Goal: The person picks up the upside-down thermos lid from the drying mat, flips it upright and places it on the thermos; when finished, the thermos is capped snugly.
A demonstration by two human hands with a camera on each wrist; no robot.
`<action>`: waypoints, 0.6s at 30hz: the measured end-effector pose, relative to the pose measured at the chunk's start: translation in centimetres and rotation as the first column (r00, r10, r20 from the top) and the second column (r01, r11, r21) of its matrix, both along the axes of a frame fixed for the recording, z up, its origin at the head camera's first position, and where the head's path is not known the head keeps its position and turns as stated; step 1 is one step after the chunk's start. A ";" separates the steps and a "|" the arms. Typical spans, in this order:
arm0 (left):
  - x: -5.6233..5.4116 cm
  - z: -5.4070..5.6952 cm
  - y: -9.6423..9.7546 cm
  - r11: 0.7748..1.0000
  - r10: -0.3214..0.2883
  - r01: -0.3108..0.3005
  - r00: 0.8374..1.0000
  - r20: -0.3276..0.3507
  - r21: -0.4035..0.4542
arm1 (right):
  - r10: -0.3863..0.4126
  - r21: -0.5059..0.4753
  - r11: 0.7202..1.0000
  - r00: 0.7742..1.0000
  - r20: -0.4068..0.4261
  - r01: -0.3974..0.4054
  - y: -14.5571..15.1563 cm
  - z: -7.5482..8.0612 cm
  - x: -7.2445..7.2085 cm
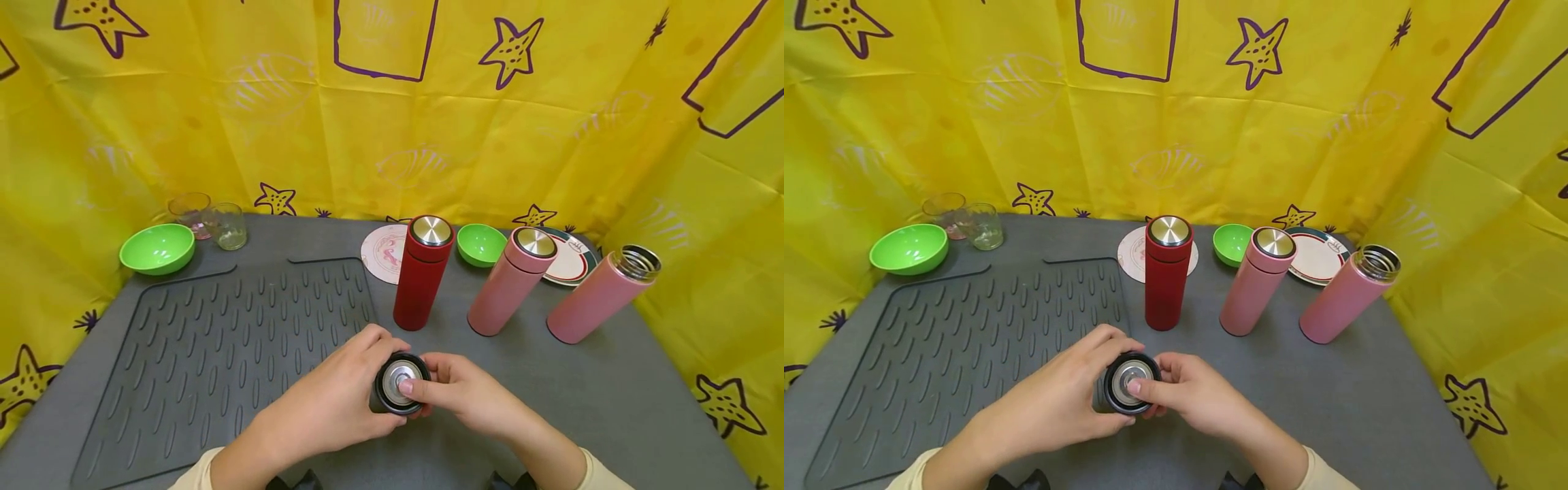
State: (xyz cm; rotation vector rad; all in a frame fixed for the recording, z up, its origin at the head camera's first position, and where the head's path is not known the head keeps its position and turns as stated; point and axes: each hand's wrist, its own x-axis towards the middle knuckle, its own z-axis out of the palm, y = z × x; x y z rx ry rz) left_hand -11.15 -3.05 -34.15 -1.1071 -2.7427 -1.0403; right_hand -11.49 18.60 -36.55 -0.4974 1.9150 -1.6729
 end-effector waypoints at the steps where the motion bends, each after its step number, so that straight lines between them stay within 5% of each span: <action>1: 0.0 0.0 0.1 1.000 -0.003 0.003 1.000 -0.006 -0.002 | -0.005 -0.004 1.000 1.000 0.005 0.005 0.0 0.0 0.0; 5: 0.0 -0.2 0.2 1.000 -0.003 0.003 1.000 -0.024 0.008 | -0.053 0.015 0.998 0.999 -0.013 0.053 0.1 0.1 0.2; 7: 0.1 -0.2 0.1 1.000 0.000 0.000 1.000 0.003 0.030 | -0.099 0.029 0.994 0.991 -0.095 0.102 0.1 0.1 0.4; 9: 0.1 -0.2 0.0 0.997 0.018 -0.022 0.998 0.055 0.073 | -0.151 0.037 0.985 0.956 -0.253 0.166 0.2 0.1 0.6; 11: -0.1 -0.1 -0.2 0.987 0.043 -0.062 0.991 0.125 0.151 | -0.181 0.041 0.973 0.863 -0.471 0.227 0.2 0.0 0.6; 14: -0.7 0.0 -0.3 0.957 0.086 -0.139 0.973 0.212 0.254 | -0.188 0.012 0.955 0.639 -0.746 0.296 0.2 0.0 0.4; 16: -1.0 -0.1 -0.3 0.941 0.099 -0.173 0.962 0.253 0.291 | -0.181 -0.025 0.951 0.488 -0.854 0.308 0.2 0.1 0.2; 18: -1.2 -0.5 -0.3 0.936 0.096 -0.176 0.960 0.262 0.304 | -0.181 -0.064 0.950 0.372 -0.910 0.305 0.1 0.2 -0.1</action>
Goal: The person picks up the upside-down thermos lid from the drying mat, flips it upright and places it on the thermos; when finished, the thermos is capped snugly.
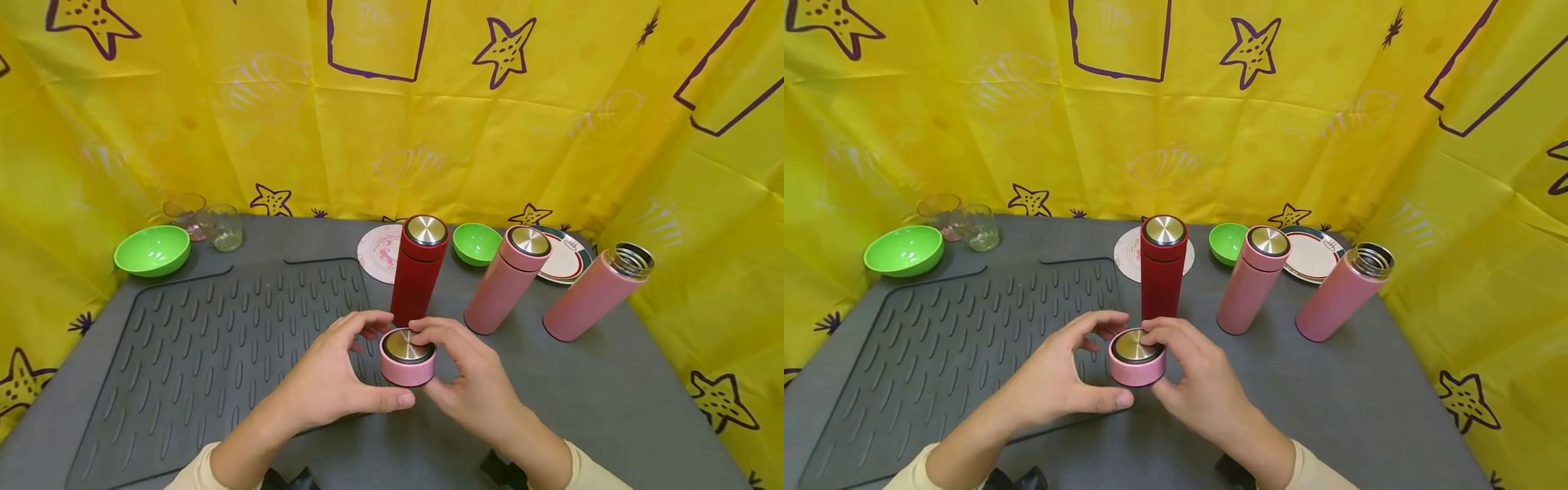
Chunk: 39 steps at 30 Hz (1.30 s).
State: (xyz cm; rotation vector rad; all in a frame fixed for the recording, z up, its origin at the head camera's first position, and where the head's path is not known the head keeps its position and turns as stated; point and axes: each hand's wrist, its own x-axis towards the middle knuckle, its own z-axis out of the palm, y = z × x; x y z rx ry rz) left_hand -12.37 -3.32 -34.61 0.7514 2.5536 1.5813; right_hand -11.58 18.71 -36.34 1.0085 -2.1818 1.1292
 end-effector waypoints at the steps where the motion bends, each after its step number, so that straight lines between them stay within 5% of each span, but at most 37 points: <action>1: -0.1 -0.2 0.1 1.000 -0.006 0.006 1.000 -0.010 0.012 | 0.000 0.002 1.000 0.999 -0.050 0.000 -0.1 0.1 -0.1; 4: -0.2 -0.8 0.4 0.997 -0.024 0.030 0.997 -0.074 0.076 | 0.014 0.002 1.000 0.980 -0.200 -0.014 -0.4 0.4 -0.4; 9: -0.1 -1.1 0.9 0.981 -0.030 0.065 0.982 -0.187 0.184 | 0.036 -0.006 0.999 0.917 -0.397 -0.041 -0.8 1.0 -0.6; 13: -0.1 -1.0 1.2 0.975 -0.047 0.095 0.972 -0.232 0.203 | 0.035 0.023 0.999 0.917 -0.397 -0.028 0.2 1.1 -0.1; 16: -0.5 -1.1 1.2 0.982 -0.013 0.056 0.972 -0.235 0.181 | 0.005 0.021 1.000 0.924 -0.381 0.003 1.9 1.3 0.0; 19: -1.3 -1.6 0.9 0.988 0.071 -0.039 0.974 -0.217 0.147 | -0.164 -0.088 0.986 0.895 -0.414 0.140 4.1 1.6 -0.3; 21: -1.9 -1.9 0.5 0.987 0.124 -0.100 0.971 -0.205 0.123 | -0.374 -0.235 0.924 0.832 -0.410 0.300 6.4 1.4 -0.9; 23: -2.3 -2.1 0.1 0.984 0.158 -0.137 0.966 -0.203 0.114 | -0.575 -0.351 0.808 0.766 -0.288 0.474 9.6 0.7 -1.4; 26: -2.4 -2.2 -0.5 0.979 0.195 -0.176 0.959 -0.206 0.107 | -0.746 -0.369 0.593 0.661 0.081 0.715 14.7 -0.6 -2.1; 28: -2.3 -2.2 -0.9 0.975 0.213 -0.195 0.955 -0.206 0.102 | -0.741 -0.234 0.524 0.574 0.347 0.819 17.7 -1.0 -2.3; 30: -2.3 -2.2 -1.2 0.972 0.230 -0.215 0.951 -0.208 0.095 | -0.692 -0.062 0.536 0.481 0.538 0.842 20.0 -1.4 -2.5; 31: -2.2 -2.2 -1.4 0.970 0.238 -0.224 0.949 -0.207 0.092 | -0.659 0.011 0.574 0.453 0.600 0.819 21.0 -1.7 -2.8; 35: -2.3 -2.3 -2.0 0.966 0.256 -0.244 0.942 -0.216 0.083 | -0.495 0.137 0.791 0.491 0.717 0.596 24.2 -3.2 -3.9; 37: -2.3 -2.3 -2.2 0.967 0.256 -0.244 0.943 -0.214 0.080 | -0.419 0.140 0.858 0.515 0.748 0.494 25.3 -3.8 -4.5; 39: -2.3 -2.4 -2.4 0.967 0.253 -0.242 0.944 -0.213 0.073 | -0.396 0.171 0.887 0.515 0.761 0.429 25.8 -4.3 -5.0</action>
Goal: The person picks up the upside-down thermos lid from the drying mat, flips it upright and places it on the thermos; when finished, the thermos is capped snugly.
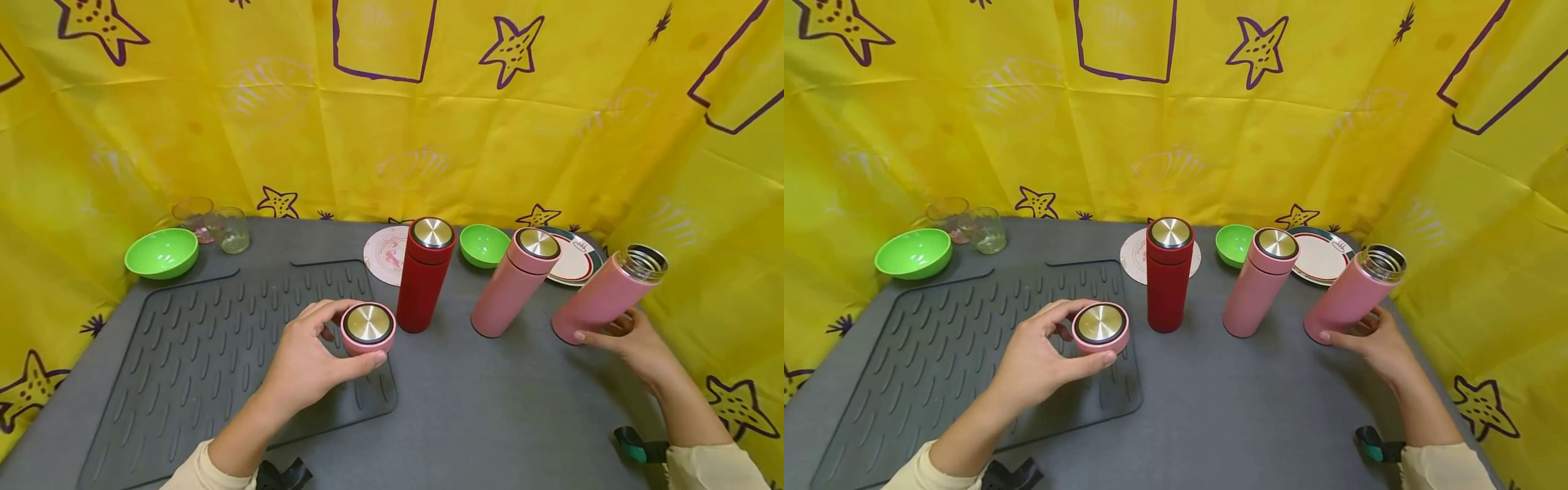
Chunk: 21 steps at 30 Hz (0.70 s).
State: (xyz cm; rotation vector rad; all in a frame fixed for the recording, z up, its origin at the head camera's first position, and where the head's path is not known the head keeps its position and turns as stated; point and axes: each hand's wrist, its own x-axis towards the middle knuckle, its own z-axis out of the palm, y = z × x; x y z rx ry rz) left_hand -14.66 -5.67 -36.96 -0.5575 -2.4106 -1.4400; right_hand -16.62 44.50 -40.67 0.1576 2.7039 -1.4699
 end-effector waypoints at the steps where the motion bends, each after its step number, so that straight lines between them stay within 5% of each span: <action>1: 0.0 0.0 -0.1 1.000 0.000 0.000 1.000 0.002 -0.003 | 0.014 0.020 1.000 1.000 0.017 -0.014 0.1 -0.2 -0.2; 8: 0.0 -0.1 -0.3 1.000 0.003 -0.003 1.000 0.019 -0.026 | -0.040 0.244 0.969 0.999 0.027 0.033 -0.1 -0.6 -0.8; 21: 0.1 -0.3 -0.4 1.000 -0.011 0.012 0.999 0.037 -0.021 | -0.028 0.328 0.944 1.000 -0.012 0.030 -0.8 -0.4 -0.3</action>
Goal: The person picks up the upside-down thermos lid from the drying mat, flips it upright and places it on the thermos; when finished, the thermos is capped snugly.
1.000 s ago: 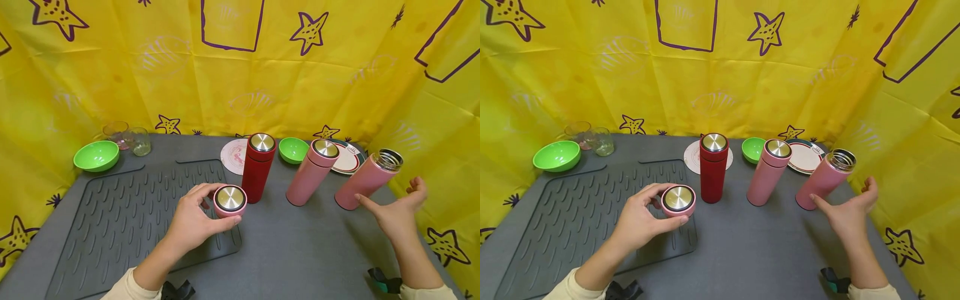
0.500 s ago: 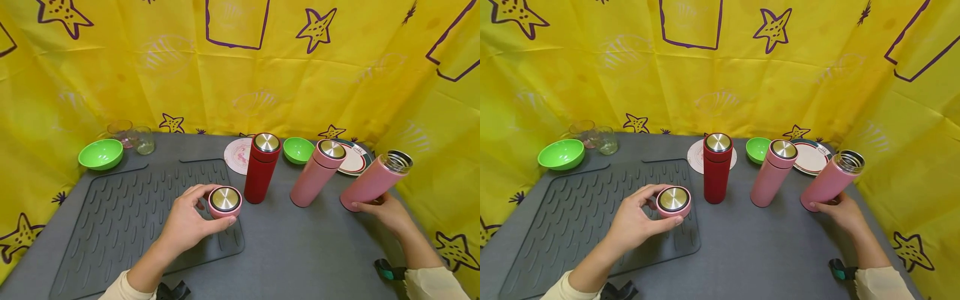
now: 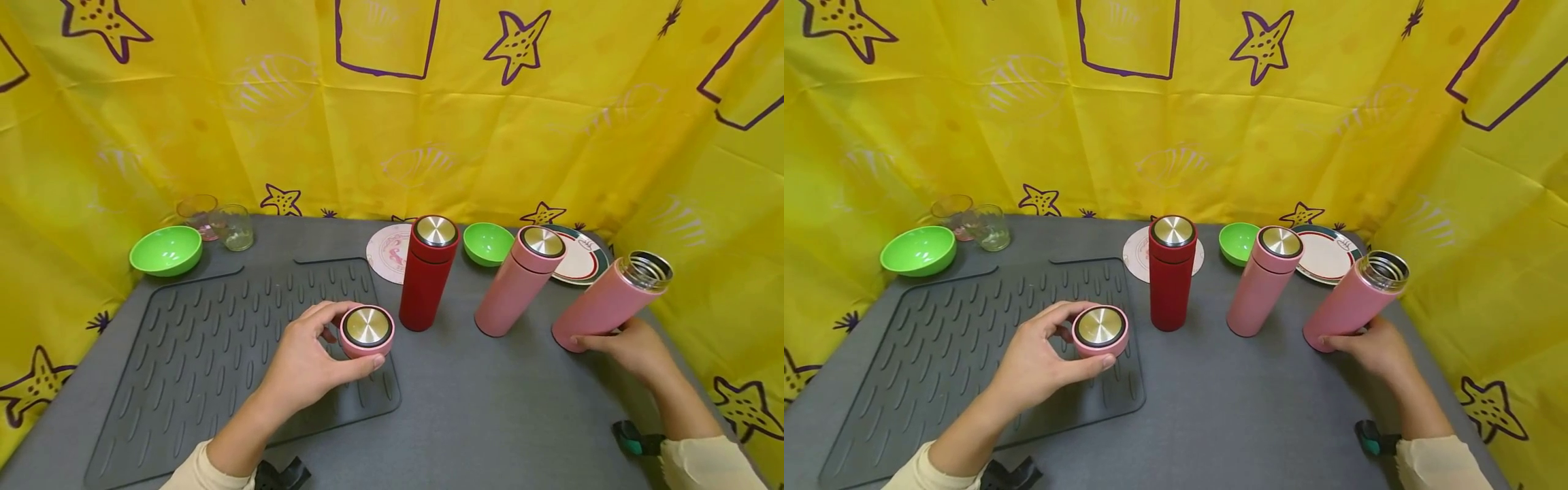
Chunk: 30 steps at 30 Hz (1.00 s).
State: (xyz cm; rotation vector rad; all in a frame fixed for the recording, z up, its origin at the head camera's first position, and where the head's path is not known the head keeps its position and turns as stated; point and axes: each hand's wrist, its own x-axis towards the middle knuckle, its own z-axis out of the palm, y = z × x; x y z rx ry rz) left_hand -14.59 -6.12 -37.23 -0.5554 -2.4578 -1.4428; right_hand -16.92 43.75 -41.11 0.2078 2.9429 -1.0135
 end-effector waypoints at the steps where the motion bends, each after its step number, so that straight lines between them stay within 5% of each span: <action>1: 0.0 0.0 0.0 1.000 0.001 -0.001 1.000 -0.002 0.002 | 0.014 0.005 1.000 1.000 -0.012 -0.013 -0.2 0.0 0.3; 11: 0.0 0.2 0.2 0.999 -0.024 0.025 1.000 -0.007 0.038 | 0.149 -0.017 0.988 0.974 -0.169 -0.154 -4.9 0.0 4.0; 17: 0.4 0.7 0.0 0.998 -0.042 0.043 0.999 -0.010 0.043 | 0.250 -0.099 0.954 0.934 -0.257 -0.282 -9.6 -0.5 5.7; 22: 0.7 0.9 -0.1 0.996 -0.062 0.063 0.998 -0.026 0.056 | 0.323 -0.174 0.910 0.905 -0.275 -0.377 -13.5 -0.8 6.3; 30: 0.7 0.9 0.5 0.992 -0.091 0.094 0.995 -0.041 0.089 | 0.385 -0.154 0.887 0.882 -0.270 -0.434 -17.0 -0.8 6.0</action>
